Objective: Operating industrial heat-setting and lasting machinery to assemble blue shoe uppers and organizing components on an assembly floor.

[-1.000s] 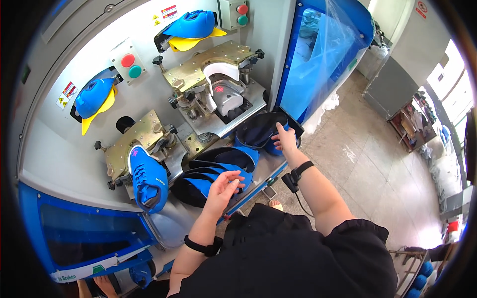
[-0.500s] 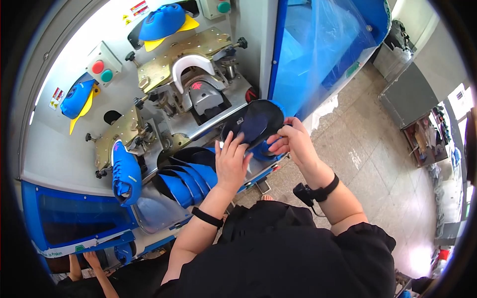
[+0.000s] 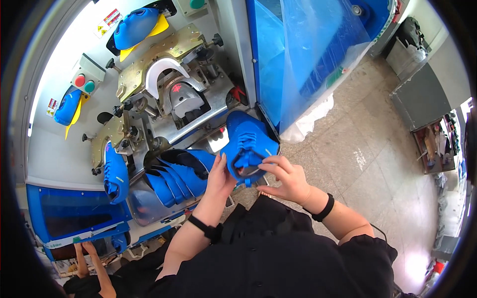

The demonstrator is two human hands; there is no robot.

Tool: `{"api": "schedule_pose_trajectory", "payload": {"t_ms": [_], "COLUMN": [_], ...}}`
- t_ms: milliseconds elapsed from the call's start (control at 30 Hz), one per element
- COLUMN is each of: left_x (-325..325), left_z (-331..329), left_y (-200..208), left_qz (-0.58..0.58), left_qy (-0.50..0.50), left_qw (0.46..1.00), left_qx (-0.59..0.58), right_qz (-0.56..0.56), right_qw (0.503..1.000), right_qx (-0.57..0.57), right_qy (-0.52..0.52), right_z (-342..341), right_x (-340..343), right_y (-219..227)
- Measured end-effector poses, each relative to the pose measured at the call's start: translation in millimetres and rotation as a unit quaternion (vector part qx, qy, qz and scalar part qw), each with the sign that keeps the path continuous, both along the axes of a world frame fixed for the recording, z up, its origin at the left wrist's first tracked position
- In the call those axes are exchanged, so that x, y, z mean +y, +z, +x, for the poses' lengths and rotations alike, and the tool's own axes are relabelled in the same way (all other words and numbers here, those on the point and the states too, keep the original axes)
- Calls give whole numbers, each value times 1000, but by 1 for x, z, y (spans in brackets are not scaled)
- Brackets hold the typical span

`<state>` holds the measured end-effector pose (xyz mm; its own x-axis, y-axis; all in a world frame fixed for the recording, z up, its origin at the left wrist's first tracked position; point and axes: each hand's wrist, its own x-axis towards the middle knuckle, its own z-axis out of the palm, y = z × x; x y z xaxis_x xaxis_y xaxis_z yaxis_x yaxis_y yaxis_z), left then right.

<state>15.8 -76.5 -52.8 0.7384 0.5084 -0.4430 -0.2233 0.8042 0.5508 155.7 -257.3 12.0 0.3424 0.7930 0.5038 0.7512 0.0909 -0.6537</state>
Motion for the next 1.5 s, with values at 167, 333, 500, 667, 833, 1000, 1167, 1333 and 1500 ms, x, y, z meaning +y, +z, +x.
{"api": "schedule_pose_trajectory", "payload": {"t_ms": [167,333,500,667,833,1000,1167,1333,1500], "left_x": [22,13,11,30,46,58,77,86,81], "left_z": [38,38,-9,-55,-81,-111,-134,-126,-105], "left_y": [-38,-49,-38,15,49,62,65,70,68], "left_qz": [31,147,417,380,355,325,287,249,181], "left_qy": [33,11,-2,-25,-21,-82,-74,-79,-76], "left_qw": [999,955,869,900,927,939,952,964,980], "left_qx": [0,257,268,210,121,79,72,40,-11], "right_qz": [-55,-122,-146,25,197,33,33,129,136], "right_qw": [995,984,979,988,946,987,990,959,970], "right_qx": [-79,-125,-133,-136,-250,-140,-118,-233,-196], "right_qy": [-11,-25,-48,-62,-64,-66,-63,-97,-51], "right_z": [10,18,5,-15,18,62,33,4,-46], "right_x": [34,42,58,125,277,377,376,316,203], "right_y": [-23,-62,-32,76,174,232,222,158,50]}}
